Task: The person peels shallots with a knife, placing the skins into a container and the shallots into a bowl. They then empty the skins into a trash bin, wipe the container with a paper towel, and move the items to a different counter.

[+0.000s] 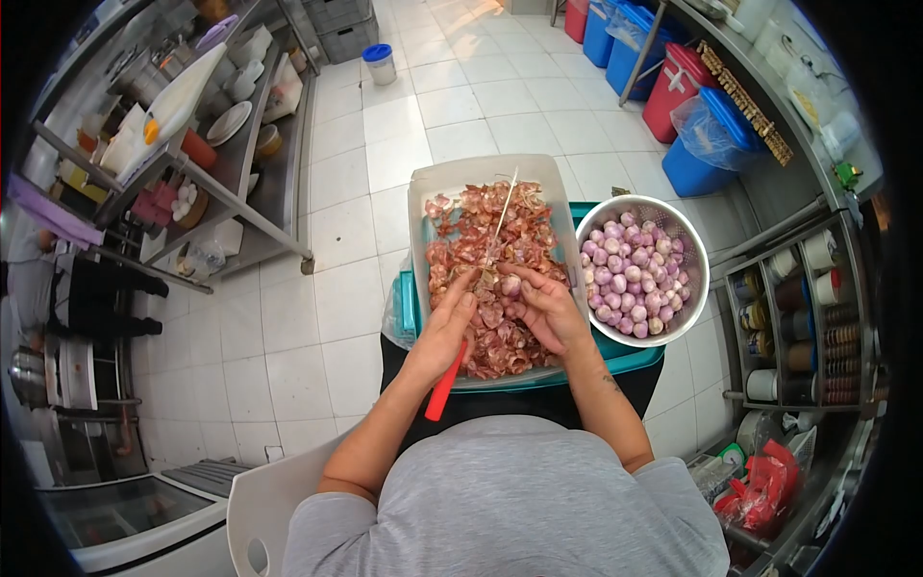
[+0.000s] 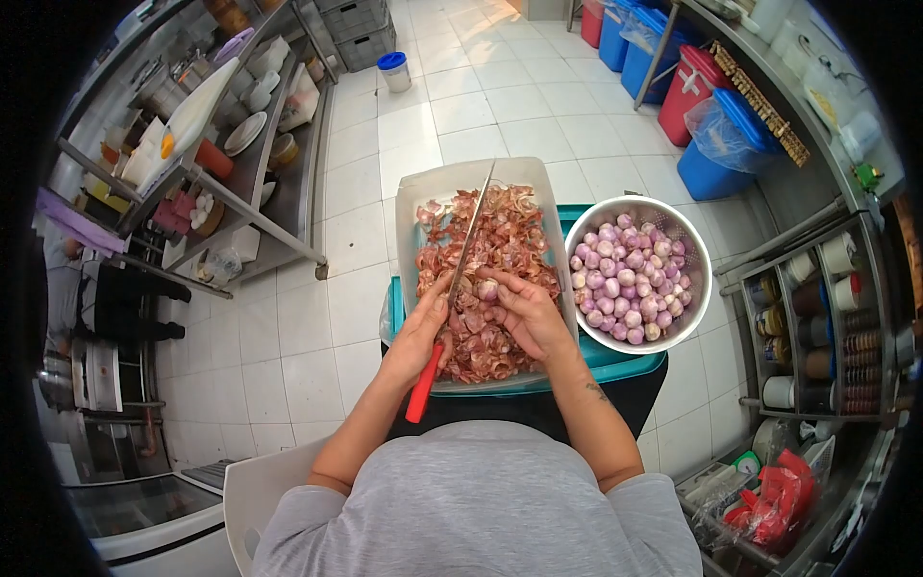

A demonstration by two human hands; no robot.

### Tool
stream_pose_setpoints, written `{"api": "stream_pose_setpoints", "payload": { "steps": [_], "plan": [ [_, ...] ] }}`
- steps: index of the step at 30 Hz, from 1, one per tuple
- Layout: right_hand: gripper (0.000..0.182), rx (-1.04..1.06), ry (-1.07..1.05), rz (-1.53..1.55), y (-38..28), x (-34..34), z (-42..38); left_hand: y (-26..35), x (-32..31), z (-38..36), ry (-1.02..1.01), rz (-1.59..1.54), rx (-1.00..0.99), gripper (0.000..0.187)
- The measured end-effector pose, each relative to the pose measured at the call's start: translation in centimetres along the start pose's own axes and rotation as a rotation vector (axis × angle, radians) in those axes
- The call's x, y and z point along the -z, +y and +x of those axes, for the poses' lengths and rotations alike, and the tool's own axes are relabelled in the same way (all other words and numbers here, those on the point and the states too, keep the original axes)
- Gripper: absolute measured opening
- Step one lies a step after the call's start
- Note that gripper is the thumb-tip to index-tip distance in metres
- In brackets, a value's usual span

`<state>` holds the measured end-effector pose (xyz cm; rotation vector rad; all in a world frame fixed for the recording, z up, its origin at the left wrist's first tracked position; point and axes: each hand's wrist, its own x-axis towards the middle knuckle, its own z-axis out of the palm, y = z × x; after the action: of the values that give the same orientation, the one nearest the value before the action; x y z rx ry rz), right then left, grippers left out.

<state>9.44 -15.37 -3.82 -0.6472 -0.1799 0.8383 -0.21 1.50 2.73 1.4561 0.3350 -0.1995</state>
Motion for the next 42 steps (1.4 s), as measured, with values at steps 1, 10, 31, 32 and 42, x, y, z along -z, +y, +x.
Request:
{"api": "stream_pose_setpoints", "payload": {
  "steps": [1, 10, 31, 32, 42],
  "plan": [
    [0.047, 0.005, 0.015, -0.017, 0.0, -0.1, 0.0, -0.1, 0.0, 0.1, 0.0, 0.009, -0.002, 0.054],
    [0.043, 0.082, 0.135, -0.116, 0.0, -1.1, 0.2, -0.8, 0.3, 0.1, -0.055, 0.026, 0.003, 0.047],
    [0.04, 0.028, 0.137, -0.654, -0.8, -2.4, -0.5, 0.3, -0.5, -0.2, -0.151, 0.198, 0.092, 0.057],
    [0.041, 0.023, 0.136, -0.643, -0.8, -2.3, -0.5, 0.5, -0.6, -0.4, -0.147, 0.198, 0.087, 0.056],
    [0.031, 0.212, 0.261, -0.781, -0.3, -3.2, -0.2, -0.3, -2.2, -0.9, 0.012, 0.748, -0.374, 0.052]
  ]
}}
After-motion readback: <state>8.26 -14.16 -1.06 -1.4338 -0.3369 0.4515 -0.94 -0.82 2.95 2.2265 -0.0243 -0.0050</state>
